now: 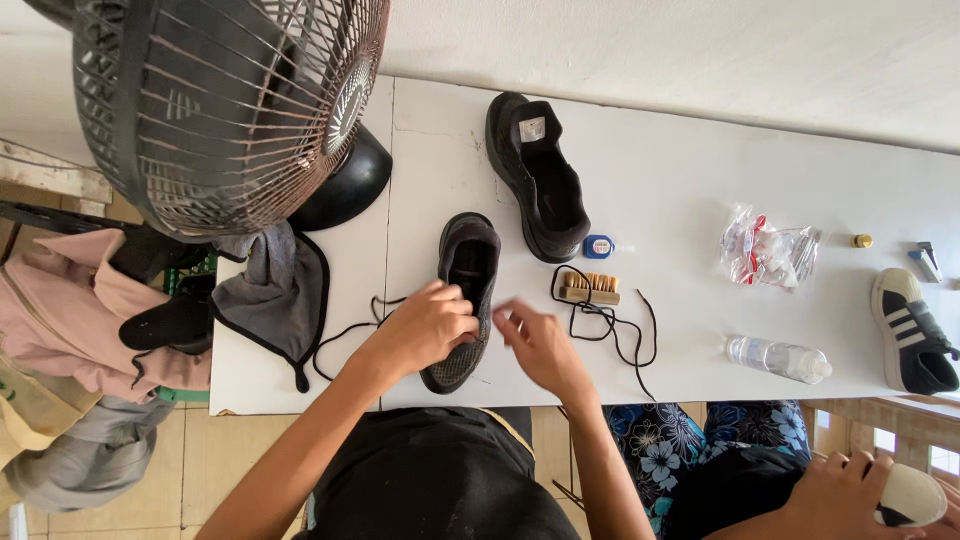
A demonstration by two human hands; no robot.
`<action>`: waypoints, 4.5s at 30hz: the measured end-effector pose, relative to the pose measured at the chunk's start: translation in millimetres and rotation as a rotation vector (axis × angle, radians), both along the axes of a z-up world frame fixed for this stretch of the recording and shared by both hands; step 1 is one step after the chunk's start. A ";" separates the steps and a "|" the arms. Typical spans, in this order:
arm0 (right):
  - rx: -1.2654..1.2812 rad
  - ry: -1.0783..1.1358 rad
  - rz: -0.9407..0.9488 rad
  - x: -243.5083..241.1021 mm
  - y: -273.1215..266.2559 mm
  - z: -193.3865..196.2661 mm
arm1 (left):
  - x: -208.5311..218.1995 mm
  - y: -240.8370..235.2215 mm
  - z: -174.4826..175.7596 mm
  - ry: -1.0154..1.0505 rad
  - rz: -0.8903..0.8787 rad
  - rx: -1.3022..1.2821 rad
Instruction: The person laces a black shoe on a white table, threading the laces through the eyelets and pulling them tight. They adjust the laces and the shoe's tongue while working.
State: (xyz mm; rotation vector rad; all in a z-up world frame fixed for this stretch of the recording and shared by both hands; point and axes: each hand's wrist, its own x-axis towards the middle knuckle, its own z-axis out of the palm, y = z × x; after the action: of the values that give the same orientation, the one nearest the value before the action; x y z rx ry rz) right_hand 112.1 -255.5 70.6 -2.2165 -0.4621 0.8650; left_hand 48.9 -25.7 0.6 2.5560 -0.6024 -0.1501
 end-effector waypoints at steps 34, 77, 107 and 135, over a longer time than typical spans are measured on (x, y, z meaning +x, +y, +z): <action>0.317 -0.136 -0.262 -53.6 1.8 -91.2 | 23.3 6.4 -37.4 0.024 -0.048 -0.229; -0.167 -0.384 -0.024 -5.3 -51.3 -35.6 | 55.7 -10.3 -19.1 0.426 -0.096 0.027; 0.214 0.041 -0.070 -19.3 -18.7 -73.7 | 38.6 -34.3 -22.8 0.244 -0.058 0.352; 0.291 -0.060 -0.061 -19.7 -28.8 -99.6 | -24.9 27.0 27.9 0.247 0.390 -0.209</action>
State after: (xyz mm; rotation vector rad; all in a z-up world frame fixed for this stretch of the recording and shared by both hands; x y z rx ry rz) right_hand 92.5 -284.3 -28.9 -1.9813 -0.5115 0.6557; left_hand 24.0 1.3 28.6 2.3499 -0.0210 -0.2465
